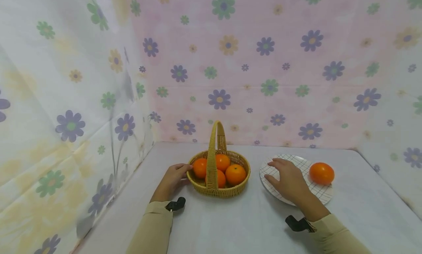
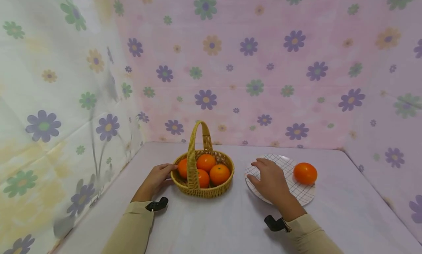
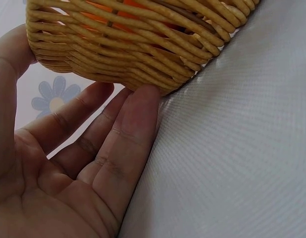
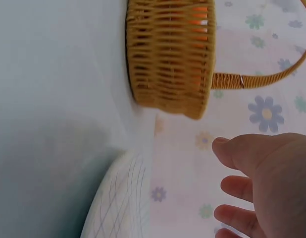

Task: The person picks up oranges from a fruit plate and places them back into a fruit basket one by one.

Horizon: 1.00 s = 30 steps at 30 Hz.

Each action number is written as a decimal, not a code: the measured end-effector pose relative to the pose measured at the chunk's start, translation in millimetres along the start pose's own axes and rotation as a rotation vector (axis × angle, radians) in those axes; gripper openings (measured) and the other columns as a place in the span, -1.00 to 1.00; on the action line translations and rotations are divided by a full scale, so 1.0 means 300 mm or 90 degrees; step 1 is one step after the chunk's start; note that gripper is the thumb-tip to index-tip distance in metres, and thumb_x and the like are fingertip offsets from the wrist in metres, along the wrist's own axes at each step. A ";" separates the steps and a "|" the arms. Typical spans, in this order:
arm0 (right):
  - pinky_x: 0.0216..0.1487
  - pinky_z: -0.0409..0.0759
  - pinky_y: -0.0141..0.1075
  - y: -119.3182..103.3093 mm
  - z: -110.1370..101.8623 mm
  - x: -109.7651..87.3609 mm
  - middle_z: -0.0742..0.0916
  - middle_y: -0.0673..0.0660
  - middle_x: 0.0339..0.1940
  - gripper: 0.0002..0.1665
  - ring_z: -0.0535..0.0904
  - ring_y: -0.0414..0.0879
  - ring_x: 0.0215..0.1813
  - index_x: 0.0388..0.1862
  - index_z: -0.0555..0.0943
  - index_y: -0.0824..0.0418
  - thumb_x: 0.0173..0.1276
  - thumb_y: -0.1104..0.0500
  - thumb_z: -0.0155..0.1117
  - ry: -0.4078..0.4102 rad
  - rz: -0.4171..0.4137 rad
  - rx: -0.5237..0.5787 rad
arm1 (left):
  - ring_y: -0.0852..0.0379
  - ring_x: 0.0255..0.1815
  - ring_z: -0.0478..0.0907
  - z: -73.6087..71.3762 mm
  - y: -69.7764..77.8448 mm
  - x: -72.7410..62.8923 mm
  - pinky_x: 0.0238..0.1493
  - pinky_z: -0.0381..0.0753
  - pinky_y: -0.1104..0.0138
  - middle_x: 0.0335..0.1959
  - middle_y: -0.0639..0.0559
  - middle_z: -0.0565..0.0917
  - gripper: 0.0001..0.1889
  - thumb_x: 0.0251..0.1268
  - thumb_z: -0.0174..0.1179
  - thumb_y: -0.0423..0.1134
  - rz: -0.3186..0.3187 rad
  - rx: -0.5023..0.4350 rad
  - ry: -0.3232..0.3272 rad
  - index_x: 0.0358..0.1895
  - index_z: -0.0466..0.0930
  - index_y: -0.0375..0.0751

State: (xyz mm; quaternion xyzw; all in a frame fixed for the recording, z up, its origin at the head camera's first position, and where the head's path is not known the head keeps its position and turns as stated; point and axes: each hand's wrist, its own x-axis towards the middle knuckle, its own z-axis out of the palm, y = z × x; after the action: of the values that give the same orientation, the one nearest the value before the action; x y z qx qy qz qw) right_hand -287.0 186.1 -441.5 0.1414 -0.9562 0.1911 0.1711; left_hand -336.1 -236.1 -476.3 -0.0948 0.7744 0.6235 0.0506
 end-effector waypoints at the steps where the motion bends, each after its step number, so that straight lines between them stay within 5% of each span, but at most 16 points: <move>1: 0.45 0.37 0.33 0.012 -0.007 -0.005 0.59 0.28 0.43 -0.41 0.43 0.31 0.47 0.26 0.65 0.15 0.34 -0.09 0.46 0.003 0.004 -0.009 | 0.01 0.05 0.68 -0.001 0.000 -0.001 0.07 0.78 0.20 0.14 -0.12 0.70 -0.48 0.32 0.32 0.11 0.001 0.002 -0.001 0.17 0.68 -0.20; 12: 0.39 0.30 0.49 0.148 -0.093 -0.039 0.54 0.49 0.38 -0.33 0.35 0.47 0.45 0.22 0.62 0.31 0.21 0.00 0.54 0.064 0.033 -0.100 | 0.02 0.04 0.68 -0.003 -0.001 0.000 0.06 0.78 0.20 0.13 -0.13 0.70 -0.51 0.37 0.30 0.09 0.009 0.003 -0.004 0.15 0.69 -0.22; 16: 0.32 0.27 0.56 0.222 -0.120 -0.046 0.39 0.60 0.44 -0.16 0.25 0.61 0.43 0.33 0.50 0.39 0.18 -0.03 0.53 0.078 0.116 -0.105 | 0.01 0.04 0.68 0.000 0.001 -0.001 0.06 0.78 0.21 0.13 -0.13 0.70 -0.51 0.37 0.30 0.09 0.003 0.001 -0.002 0.15 0.69 -0.21; 22: 0.17 0.41 0.57 0.307 -0.163 -0.053 0.13 0.67 0.52 0.13 0.15 0.74 0.36 0.52 0.19 0.46 0.16 -0.05 0.52 0.010 0.287 -0.022 | 0.00 0.08 0.67 -0.001 0.001 -0.005 0.08 0.77 0.21 0.15 -0.13 0.69 -0.49 0.39 0.27 0.11 0.002 0.013 -0.004 0.18 0.67 -0.20; 30: 0.07 0.55 0.46 0.377 -0.169 -0.077 0.12 0.70 0.45 0.33 0.22 0.65 0.21 0.59 0.02 0.48 0.10 -0.08 0.59 -0.036 0.375 0.062 | 0.00 0.06 0.68 -0.002 -0.010 -0.001 0.07 0.77 0.19 0.14 -0.14 0.70 -0.49 0.38 0.27 0.10 0.014 0.011 -0.011 0.16 0.67 -0.23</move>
State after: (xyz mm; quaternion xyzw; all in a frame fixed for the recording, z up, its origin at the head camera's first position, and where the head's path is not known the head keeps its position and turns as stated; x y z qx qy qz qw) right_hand -290.2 312.1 -442.0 -0.1290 -0.9500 0.2744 0.0743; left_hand -335.2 -237.2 -479.0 -0.0806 0.7805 0.6178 0.0510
